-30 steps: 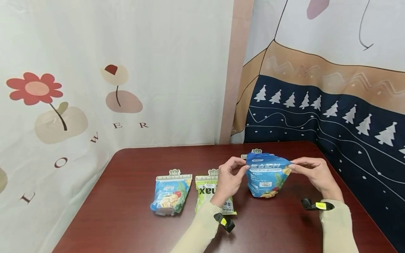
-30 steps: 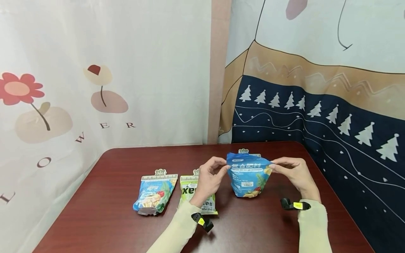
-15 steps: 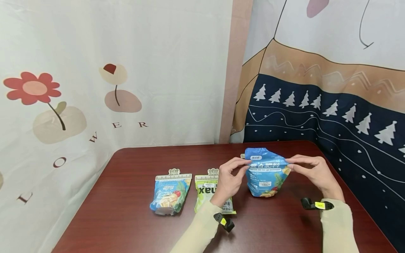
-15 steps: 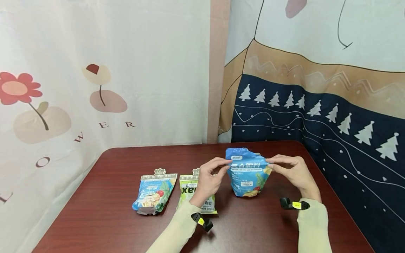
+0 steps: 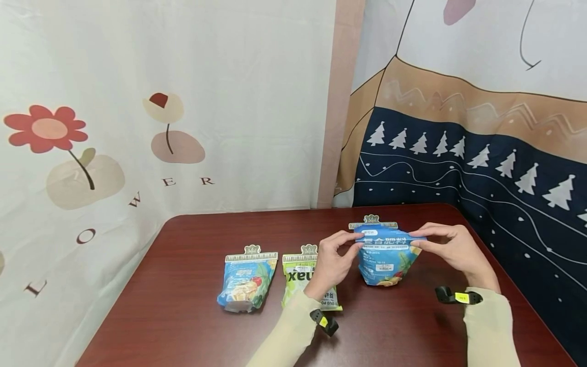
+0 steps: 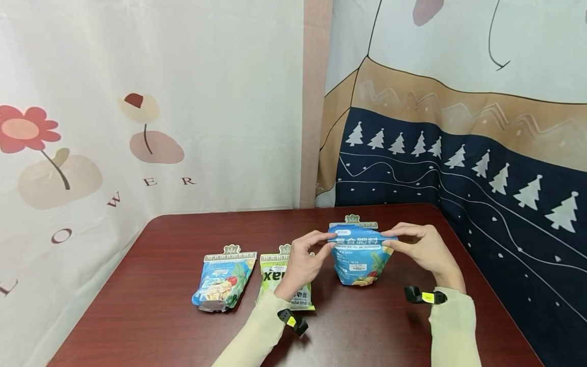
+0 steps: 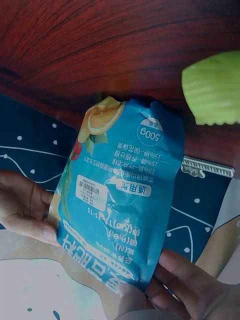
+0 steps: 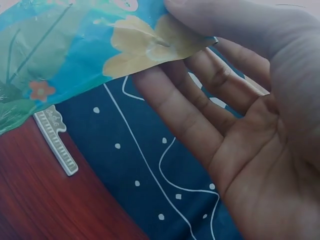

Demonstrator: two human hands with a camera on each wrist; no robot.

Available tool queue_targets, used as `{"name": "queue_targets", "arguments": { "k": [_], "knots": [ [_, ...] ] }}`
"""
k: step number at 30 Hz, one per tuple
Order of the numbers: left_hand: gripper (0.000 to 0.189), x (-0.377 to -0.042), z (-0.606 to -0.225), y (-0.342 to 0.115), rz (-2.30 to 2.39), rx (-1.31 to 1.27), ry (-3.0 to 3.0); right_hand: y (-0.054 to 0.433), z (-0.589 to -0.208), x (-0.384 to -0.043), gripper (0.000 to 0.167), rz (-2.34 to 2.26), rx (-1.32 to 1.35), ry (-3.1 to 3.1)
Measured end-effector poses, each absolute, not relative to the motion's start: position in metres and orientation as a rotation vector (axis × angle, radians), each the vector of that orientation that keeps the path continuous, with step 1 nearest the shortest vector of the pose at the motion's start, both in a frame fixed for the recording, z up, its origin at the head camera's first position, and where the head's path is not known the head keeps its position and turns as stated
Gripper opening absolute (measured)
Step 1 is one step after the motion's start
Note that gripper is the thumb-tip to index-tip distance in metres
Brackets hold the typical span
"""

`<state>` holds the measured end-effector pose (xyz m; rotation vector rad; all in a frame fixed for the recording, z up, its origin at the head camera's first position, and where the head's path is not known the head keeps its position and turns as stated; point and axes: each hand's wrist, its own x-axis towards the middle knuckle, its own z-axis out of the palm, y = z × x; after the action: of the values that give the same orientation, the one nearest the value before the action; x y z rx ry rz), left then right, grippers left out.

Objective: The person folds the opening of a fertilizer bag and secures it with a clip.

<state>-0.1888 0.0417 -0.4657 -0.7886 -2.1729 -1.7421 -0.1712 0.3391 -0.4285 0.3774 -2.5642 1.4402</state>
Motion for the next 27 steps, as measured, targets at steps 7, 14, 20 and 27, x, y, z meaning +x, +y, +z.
{"name": "queue_targets", "arguments": {
  "k": [7,14,20,27],
  "knots": [
    [0.017,-0.1885,-0.4649,0.0427,-1.653,-0.762,-2.176,0.3399,-0.4288,-0.1719,0.019,1.395,0.512,-2.560],
    [0.013,-0.1899,-0.4668,0.0433,-1.557,-0.800,-2.118,0.3379,-0.4269,-0.1715,0.011,1.352,0.469,-2.594],
    [0.010,-0.1878,-0.4648,0.0428,-1.522,-0.790,-2.120,0.3362,-0.4255,-0.1711,0.007,1.364,0.451,-2.590],
    [0.009,-0.1862,-0.4608,0.0436,-1.493,-0.798,-2.149,0.3339,-0.4217,-0.1698,0.010,1.356,0.550,-2.580]
  ]
}}
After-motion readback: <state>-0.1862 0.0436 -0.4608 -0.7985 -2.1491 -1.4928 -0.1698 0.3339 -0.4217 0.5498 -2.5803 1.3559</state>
